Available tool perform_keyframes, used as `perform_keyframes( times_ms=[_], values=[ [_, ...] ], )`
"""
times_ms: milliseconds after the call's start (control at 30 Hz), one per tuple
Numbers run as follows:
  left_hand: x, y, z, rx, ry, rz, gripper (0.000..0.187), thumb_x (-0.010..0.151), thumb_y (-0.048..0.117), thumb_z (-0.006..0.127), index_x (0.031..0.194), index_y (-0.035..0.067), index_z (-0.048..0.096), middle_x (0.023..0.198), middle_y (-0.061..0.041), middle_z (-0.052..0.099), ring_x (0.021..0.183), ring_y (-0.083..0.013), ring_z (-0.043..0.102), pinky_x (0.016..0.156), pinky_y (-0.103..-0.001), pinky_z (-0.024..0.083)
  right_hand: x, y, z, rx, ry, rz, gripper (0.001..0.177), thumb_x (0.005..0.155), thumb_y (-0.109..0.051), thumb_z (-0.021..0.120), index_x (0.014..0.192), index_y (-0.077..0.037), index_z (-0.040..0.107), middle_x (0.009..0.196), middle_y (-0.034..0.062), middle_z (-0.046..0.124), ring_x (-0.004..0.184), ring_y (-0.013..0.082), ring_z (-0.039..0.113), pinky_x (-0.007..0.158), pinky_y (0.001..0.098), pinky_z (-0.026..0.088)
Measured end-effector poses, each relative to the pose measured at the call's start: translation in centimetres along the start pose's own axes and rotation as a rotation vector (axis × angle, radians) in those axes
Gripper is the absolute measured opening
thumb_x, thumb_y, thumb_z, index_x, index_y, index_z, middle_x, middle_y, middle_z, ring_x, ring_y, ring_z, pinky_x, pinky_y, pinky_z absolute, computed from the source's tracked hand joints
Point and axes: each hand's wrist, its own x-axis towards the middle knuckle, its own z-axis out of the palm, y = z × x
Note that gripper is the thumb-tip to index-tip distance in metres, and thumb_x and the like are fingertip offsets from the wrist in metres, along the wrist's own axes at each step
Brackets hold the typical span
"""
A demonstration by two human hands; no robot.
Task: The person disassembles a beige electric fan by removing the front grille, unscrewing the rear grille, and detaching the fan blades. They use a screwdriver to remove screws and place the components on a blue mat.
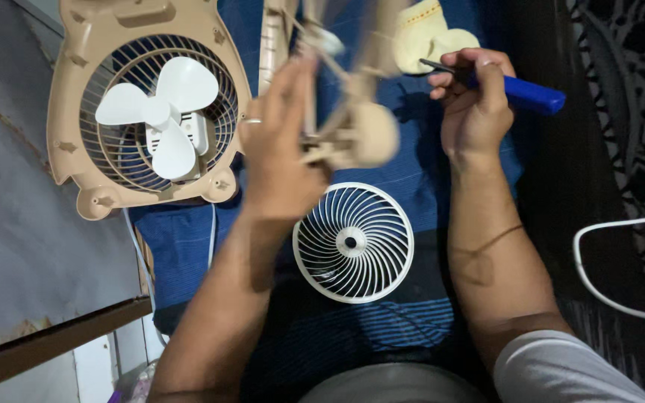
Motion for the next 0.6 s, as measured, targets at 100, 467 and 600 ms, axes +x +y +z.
perform_keyframes(
  times_ms=[100,467,600],
  values=[
    [0.5,1.8,2.4,0.173,-0.204,-0.124,0.101,0.060,0.007,0.083,0.152,0.022,0.044,0.149,-0.017,0.048,0.129,-0.0365,0.047,0.100,-0.056,0.032,0.4,0.0,-0.7,0.096,0.029,-0.044,0.025,0.111,-0.025,0.054,0.121,-0.002,0.058,0.116,0.0190,0.068,0.091,0.0258,0.068,0.080,0.0367,0.059],
    [0.8,-0.1,6.3,0.365,-0.200,-0.185,0.090,0.067,0.025,0.089,0.148,0.023,0.050,0.142,-0.018,0.052,0.122,-0.0377,0.051,0.098,-0.062,0.032,0.8,-0.2,-1.1,-0.135,0.001,-0.137,0.031,0.114,-0.028,0.055,0.133,-0.003,0.055,0.131,0.0172,0.064,0.096,0.0248,0.074,0.079,0.0343,0.061],
    [1.0,-1.0,5.9,0.363,-0.194,-0.199,0.089,0.072,0.025,0.089,0.151,0.020,0.051,0.146,-0.018,0.051,0.125,-0.0366,0.051,0.099,-0.058,0.033,0.6,-0.6,-1.1,-0.163,-0.039,-0.141,0.051,0.111,-0.045,0.049,0.141,-0.004,0.054,0.135,0.0171,0.064,0.086,0.0231,0.073,0.071,0.0313,0.058]
  ],
)
